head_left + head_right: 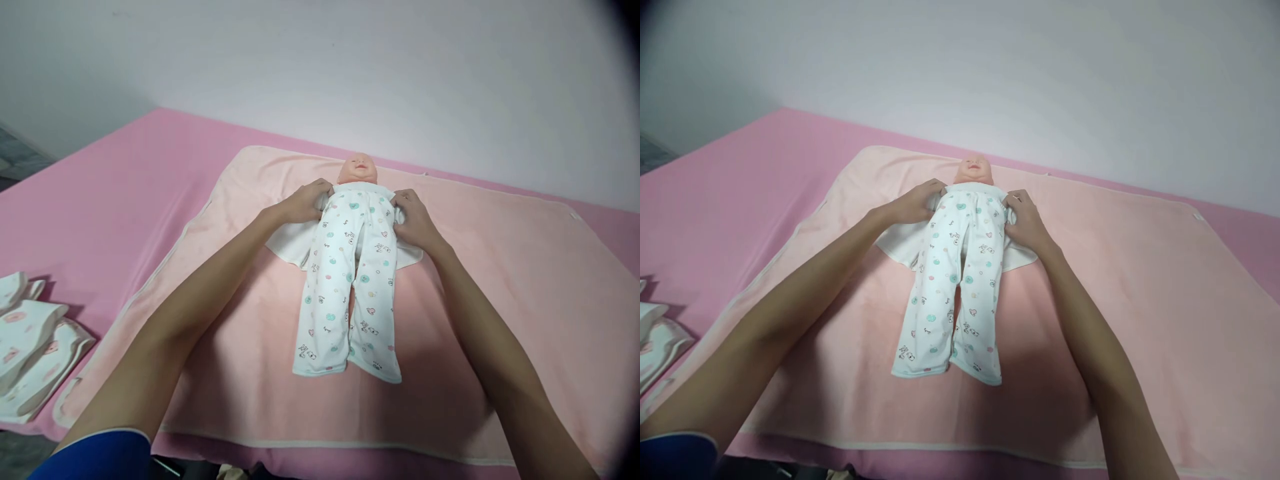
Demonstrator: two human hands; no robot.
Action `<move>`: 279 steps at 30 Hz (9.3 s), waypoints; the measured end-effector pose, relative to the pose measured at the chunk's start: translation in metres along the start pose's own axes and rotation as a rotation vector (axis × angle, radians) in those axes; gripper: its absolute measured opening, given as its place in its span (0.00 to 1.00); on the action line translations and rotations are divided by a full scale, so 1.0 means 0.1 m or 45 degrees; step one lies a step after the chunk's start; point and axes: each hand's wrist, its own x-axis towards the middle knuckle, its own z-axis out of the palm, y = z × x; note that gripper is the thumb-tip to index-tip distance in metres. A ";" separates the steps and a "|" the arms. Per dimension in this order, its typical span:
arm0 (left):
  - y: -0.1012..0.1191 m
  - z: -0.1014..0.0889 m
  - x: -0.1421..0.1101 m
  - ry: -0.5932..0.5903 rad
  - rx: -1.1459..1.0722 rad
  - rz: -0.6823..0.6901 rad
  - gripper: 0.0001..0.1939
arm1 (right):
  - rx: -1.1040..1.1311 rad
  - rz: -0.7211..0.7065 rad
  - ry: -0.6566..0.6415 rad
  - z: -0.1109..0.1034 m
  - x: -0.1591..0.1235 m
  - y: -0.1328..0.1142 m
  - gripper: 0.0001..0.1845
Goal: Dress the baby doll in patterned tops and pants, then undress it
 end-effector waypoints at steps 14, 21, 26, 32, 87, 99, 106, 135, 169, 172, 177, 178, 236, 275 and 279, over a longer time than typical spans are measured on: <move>0.11 0.10 0.09 0.199 -0.233 -0.221 0.17 | 0.243 0.328 0.289 0.21 0.12 -0.10 0.18; 0.58 0.17 -0.90 0.388 0.416 -0.107 0.12 | -0.081 0.015 0.023 -0.06 -0.95 -0.46 0.12; 0.74 0.36 -1.50 0.106 0.365 -0.099 0.11 | -0.124 0.024 -0.222 -0.07 -1.47 -0.45 0.08; 0.75 0.37 -1.49 -0.016 0.300 0.030 0.06 | -0.141 0.126 -0.303 -0.08 -1.46 -0.43 0.16; 1.28 0.46 -1.03 0.242 0.139 0.466 0.08 | 0.040 -0.133 -0.136 -0.08 -0.38 -1.43 0.08; 0.43 0.05 0.19 0.275 -0.121 -0.150 0.13 | 0.174 0.167 -0.066 -0.09 0.42 -0.28 0.15; 0.36 0.27 0.62 0.333 -0.248 0.032 0.10 | 0.360 0.127 0.024 0.17 0.77 -0.41 0.18; 1.26 0.68 -1.31 0.614 -0.305 -0.664 0.21 | 0.218 0.696 -0.052 0.20 -1.25 -1.08 0.12; 2.00 0.88 -2.32 0.051 -0.101 -0.545 0.16 | 1.086 1.113 -0.513 -0.19 -2.40 -1.63 0.25; 2.02 0.81 -2.41 0.014 -0.185 -0.558 0.14 | 0.830 0.995 -0.587 -0.20 -2.45 -1.62 0.27; 2.05 0.62 -2.53 -0.025 -0.324 -0.614 0.10 | 0.690 0.853 -0.689 -0.32 -2.43 -1.63 0.27; 2.06 0.57 -2.56 -0.035 -0.307 -0.625 0.10 | 0.686 0.854 -0.710 -0.36 -2.44 -1.62 0.27; 1.63 0.21 -0.72 -0.061 0.299 -0.026 0.15 | -0.365 0.023 -0.249 -0.22 -0.83 -1.47 0.21; 1.27 -0.03 -0.14 -0.386 -0.085 -0.329 0.09 | 0.373 0.112 -0.344 -0.18 -0.29 -1.03 0.10; 1.28 -0.04 -0.17 -0.373 -0.122 -0.336 0.11 | 0.411 0.160 -0.192 -0.10 -0.31 -1.04 0.11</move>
